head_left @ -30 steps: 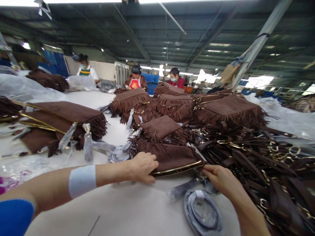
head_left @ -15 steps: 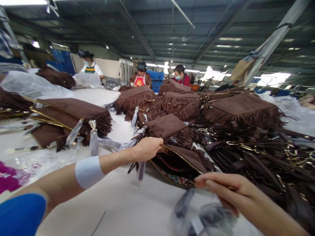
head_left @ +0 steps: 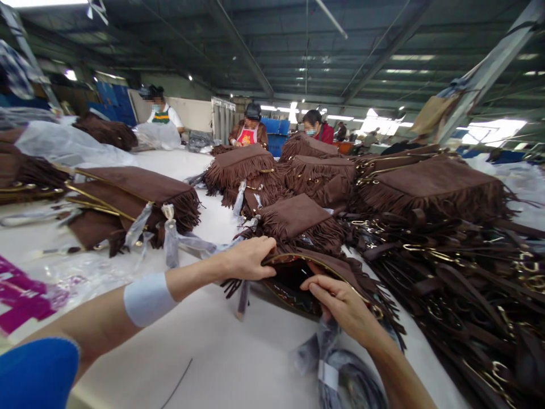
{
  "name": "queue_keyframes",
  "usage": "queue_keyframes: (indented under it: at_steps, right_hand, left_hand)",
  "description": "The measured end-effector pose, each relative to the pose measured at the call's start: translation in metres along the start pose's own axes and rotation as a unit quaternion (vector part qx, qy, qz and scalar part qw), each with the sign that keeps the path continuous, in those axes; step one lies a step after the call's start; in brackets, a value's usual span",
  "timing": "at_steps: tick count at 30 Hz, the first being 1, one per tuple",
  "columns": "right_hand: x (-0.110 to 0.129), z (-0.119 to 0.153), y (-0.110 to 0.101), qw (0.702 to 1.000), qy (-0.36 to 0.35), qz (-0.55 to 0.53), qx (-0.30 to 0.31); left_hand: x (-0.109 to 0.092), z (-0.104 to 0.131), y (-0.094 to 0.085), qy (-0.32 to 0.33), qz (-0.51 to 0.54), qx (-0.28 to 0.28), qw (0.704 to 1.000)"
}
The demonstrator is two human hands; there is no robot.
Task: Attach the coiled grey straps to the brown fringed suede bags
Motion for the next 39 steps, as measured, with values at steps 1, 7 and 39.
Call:
queue_keyframes:
  at_steps: [1, 7, 39]
  right_hand:
    - [0.000, 0.000, 0.000, 1.000, 0.004, 0.005, 0.001]
    - [-0.012, 0.018, -0.014, 0.995, 0.081, 0.044, 0.028]
    - [-0.045, 0.042, -0.070, 0.981, 0.134, 0.095, -0.102]
  left_hand:
    - [0.002, 0.001, 0.005, -0.010, -0.022, 0.006, 1.000]
    - [0.025, -0.007, 0.005, -0.109, -0.093, 0.006, 0.990]
    - [-0.101, -0.114, 0.082, 0.128, 0.035, 0.007, 0.991]
Point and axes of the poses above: each hand's wrist, its own z-axis away from the middle knuckle, its own y-axis out of the palm, x = y × z, the point moved 9 cm from there along -z, towards the middle knuckle, and after that the axes turned 12 degrees about x, right-handed, at the moved point
